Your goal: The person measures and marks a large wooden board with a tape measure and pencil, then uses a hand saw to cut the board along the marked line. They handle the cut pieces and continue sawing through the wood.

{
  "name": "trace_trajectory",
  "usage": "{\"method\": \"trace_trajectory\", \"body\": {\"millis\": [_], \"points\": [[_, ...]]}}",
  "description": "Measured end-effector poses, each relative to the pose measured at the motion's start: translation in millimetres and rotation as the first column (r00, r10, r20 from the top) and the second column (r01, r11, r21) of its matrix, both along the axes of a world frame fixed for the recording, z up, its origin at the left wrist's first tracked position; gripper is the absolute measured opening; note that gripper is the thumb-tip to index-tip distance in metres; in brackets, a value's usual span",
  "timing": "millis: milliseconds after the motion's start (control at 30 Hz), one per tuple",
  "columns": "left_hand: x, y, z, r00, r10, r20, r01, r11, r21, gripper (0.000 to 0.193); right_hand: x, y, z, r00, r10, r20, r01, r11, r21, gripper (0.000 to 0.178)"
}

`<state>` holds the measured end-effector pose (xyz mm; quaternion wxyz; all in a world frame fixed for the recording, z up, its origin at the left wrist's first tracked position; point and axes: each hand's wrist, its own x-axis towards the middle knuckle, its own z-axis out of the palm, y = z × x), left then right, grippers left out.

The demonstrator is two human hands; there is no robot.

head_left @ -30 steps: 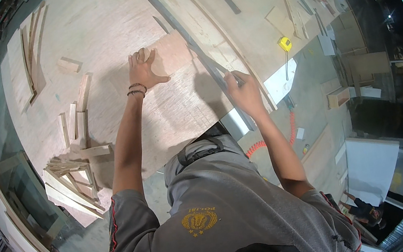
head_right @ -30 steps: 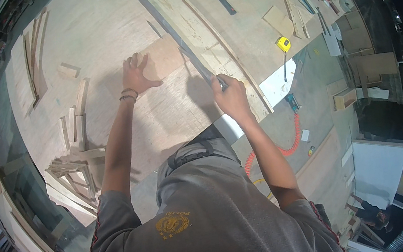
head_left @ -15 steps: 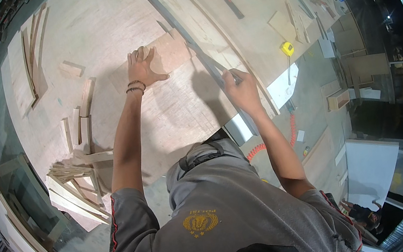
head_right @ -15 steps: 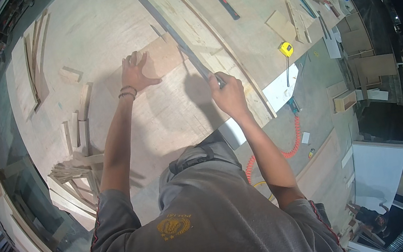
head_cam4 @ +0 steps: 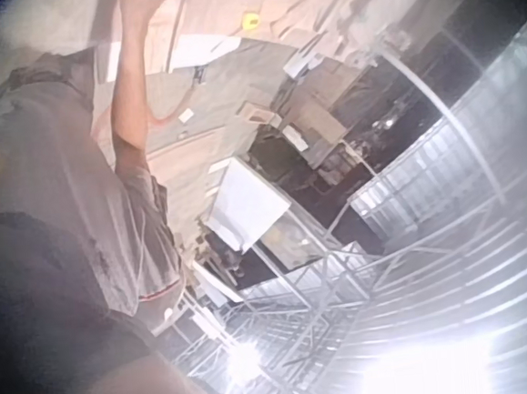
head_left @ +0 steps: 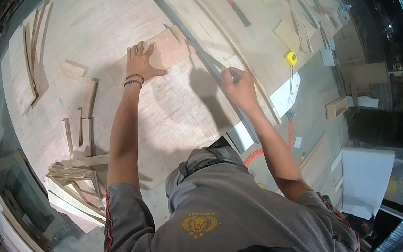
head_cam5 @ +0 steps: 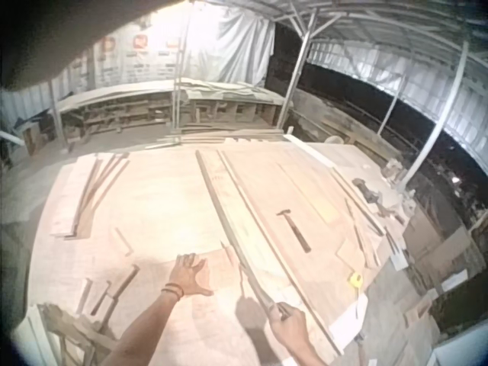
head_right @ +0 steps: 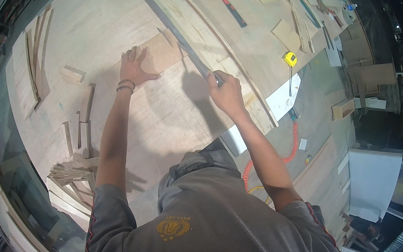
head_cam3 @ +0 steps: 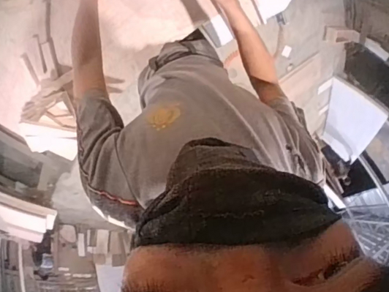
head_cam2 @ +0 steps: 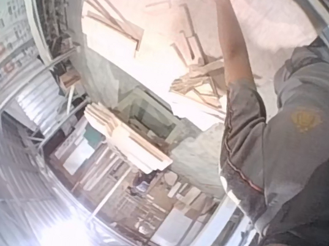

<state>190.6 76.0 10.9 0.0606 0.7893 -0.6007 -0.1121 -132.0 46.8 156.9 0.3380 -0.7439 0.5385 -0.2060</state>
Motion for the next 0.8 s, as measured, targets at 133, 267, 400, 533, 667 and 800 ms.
{"method": "trace_trajectory", "body": {"millis": [133, 267, 400, 533, 667, 800], "points": [[10, -6, -4, 0.998, 0.006, 0.061, -0.008, 0.999, 0.031, 0.128, 10, -4, 2, 0.999, 0.004, -0.031, -0.004, 1.0, 0.01, 0.038], [15, -16, 2, 0.997, 0.003, 0.081, -0.01, 0.997, 0.082, 0.129, 19, -7, 2, 0.999, -0.022, -0.034, 0.021, 0.999, -0.035, 0.038], [22, -22, 6, 0.994, 0.007, 0.11, -0.02, 0.993, 0.117, 0.13, 26, -12, -2, 1.0, -0.02, -0.001, 0.02, 0.999, -0.029, 0.038], [34, -28, 4, 0.994, 0.034, 0.106, -0.047, 0.991, 0.122, 0.13, 35, -21, -16, 0.999, 0.003, 0.037, -0.001, 0.999, -0.055, 0.037], [50, -31, 9, 0.995, 0.046, 0.091, -0.06, 0.986, 0.155, 0.131, 53, -35, -17, 1.0, 0.026, -0.007, -0.027, 0.997, -0.072, 0.038], [65, 0, -3, 0.995, 0.086, 0.057, -0.092, 0.99, 0.108, 0.133, 76, -59, -24, 0.999, 0.047, 0.009, -0.045, 0.987, -0.152, 0.041]]}}
